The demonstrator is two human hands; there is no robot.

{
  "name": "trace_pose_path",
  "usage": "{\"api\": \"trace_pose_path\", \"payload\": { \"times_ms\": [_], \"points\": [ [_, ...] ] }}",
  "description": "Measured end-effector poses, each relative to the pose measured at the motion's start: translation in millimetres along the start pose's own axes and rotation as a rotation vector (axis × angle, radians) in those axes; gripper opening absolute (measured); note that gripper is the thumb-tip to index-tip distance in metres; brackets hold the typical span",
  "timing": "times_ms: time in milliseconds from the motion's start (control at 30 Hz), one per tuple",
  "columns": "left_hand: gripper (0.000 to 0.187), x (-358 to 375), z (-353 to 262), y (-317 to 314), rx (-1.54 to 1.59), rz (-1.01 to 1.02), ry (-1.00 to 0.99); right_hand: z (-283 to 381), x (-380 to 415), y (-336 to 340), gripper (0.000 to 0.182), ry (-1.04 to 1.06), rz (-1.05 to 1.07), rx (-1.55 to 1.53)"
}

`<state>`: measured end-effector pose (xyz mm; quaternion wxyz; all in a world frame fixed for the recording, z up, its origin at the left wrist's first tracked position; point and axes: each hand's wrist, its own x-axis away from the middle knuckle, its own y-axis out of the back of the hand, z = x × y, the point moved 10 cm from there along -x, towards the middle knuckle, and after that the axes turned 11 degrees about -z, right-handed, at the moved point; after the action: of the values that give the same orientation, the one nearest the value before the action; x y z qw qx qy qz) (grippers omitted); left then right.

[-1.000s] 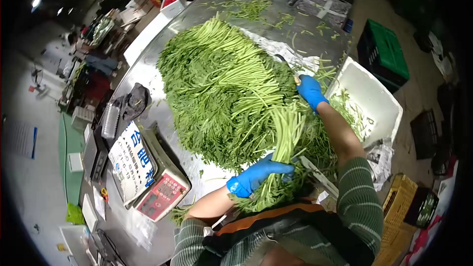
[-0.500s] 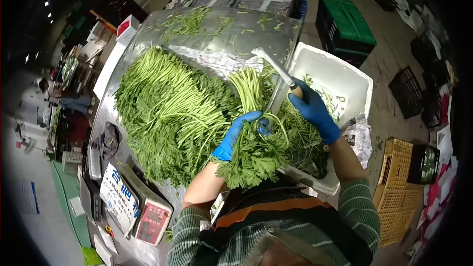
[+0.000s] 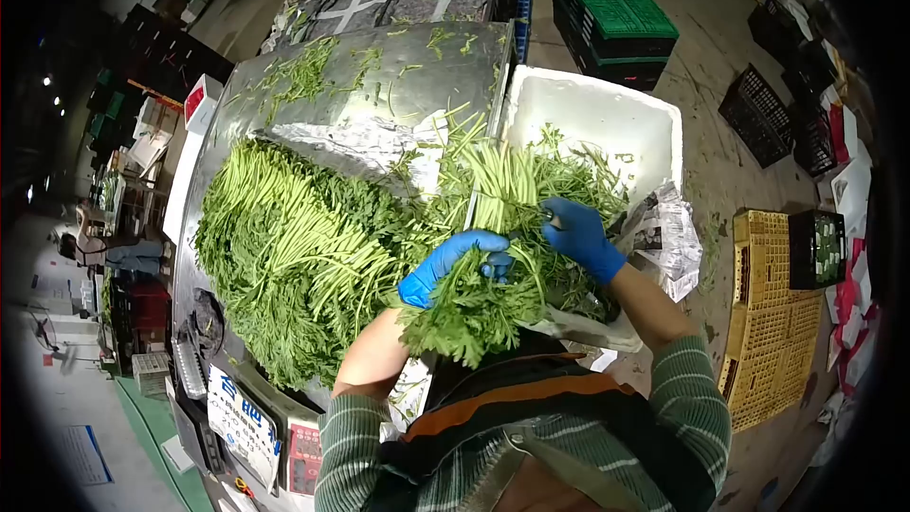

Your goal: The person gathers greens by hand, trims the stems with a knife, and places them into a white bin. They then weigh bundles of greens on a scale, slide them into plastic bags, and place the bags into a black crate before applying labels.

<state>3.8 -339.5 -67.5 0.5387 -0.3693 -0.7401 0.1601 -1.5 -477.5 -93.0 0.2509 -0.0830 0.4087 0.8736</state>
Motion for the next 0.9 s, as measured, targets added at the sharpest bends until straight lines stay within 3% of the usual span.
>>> {"api": "trace_pose_path", "payload": {
  "times_ms": [67,100,133,167,200,233,267,300,333,367,400,433,467,500,567,600,667,700,767,800,867,900],
  "points": [
    [0.018,-12.5,-22.2,34.0,-0.638,-0.167,-0.149,-87.4,47.7,3.8,0.030,-0.242,-0.021,0.135],
    [0.029,-29.5,-34.1,55.4,-0.894,-0.217,-0.297,-112.1,67.3,8.5,0.031,-0.359,-0.036,0.142],
    [0.035,-27.9,-47.6,62.1,-1.145,-0.456,-0.386,-107.8,66.5,12.3,0.032,-0.491,0.001,0.096],
    [0.041,-22.7,-61.7,62.4,-1.399,-0.692,-0.464,-85.7,60.4,15.0,0.032,-0.470,0.016,0.039],
    [0.042,-37.5,-57.9,65.9,-1.623,-0.638,-0.341,-43.6,37.0,24.2,0.031,-0.440,0.014,-0.015],
    [0.039,-39.9,-60.4,59.6,-1.714,-0.659,-0.387,-7.1,19.9,27.0,0.030,-0.318,0.002,-0.080],
    [0.036,-41.5,-62.9,52.5,-1.803,-0.680,-0.437,-14.7,17.4,24.8,0.030,-0.325,-0.004,-0.073],
    [0.040,-38.6,-66.5,53.6,-1.867,-0.755,-0.425,-19.0,19.0,0.5,0.030,-0.250,0.136,0.029],
    [0.040,-22.2,-72.0,40.4,-1.863,-0.776,-0.489,-22.9,25.7,-29.6,0.031,-0.169,0.278,0.126],
    [0.040,-0.1,-80.3,29.3,-1.854,-0.811,-0.560,-67.8,49.3,-58.2,0.033,-0.260,0.480,0.298],
    [0.036,15.4,-87.5,30.2,-1.832,-0.840,-0.630,-67.8,38.0,-52.9,0.031,-0.298,0.383,0.230],
    [0.036,25.4,-98.5,33.1,-1.576,-0.805,-0.715,-52.1,24.0,-41.6,0.030,-0.338,0.300,0.159],
    [0.037,35.8,-96.9,41.2,-1.323,-0.756,-0.754,-35.5,5.5,-50.4,0.034,-0.318,0.382,0.115],
    [0.037,33.7,-90.2,64.0,-0.951,-0.738,-0.660,-4.1,-17.1,-52.8,0.035,-0.245,0.329,0.042],
    [0.031,32.6,-83.7,77.2,-0.515,-0.572,-0.631,44.6,-71.8,-72.4,0.038,-0.113,0.249,-0.009],
    [0.030,55.3,-86.8,68.1,-0.396,-0.662,-0.674,59.0,-88.5,-86.0,0.041,-0.075,0.249,0.005],
    [0.029,55.6,-81.2,118.3,-0.245,-0.796,-0.662,93.3,-112.5,-78.3,0.048,0.291,-0.129,0.062],
    [0.027,64.7,-88.2,114.8,-0.215,-0.760,-0.786,104.2,-114.6,-60.5,0.053,0.262,-0.176,0.029],
    [0.027,74.1,-95.7,106.8,-0.119,-0.688,-0.870,94.4,-97.6,-59.2,0.053,-0.221,0.191,-0.557],
    [0.025,75.3,-100.0,99.5,-0.042,-0.625,-0.957,95.6,-76.2,-67.7,0.056,-0.304,0.441,-0.567],
    [0.025,67.4,-101.8,86.6,0.064,-0.533,-1.040,141.8,-46.3,-48.5,0.068,0.012,0.462,-0.400],
    [0.026,59.6,-96.4,74.7,0.098,-0.502,-0.992,141.1,-31.2,-60.8,0.086,0.056,0.434,-0.314]
  ]
}}
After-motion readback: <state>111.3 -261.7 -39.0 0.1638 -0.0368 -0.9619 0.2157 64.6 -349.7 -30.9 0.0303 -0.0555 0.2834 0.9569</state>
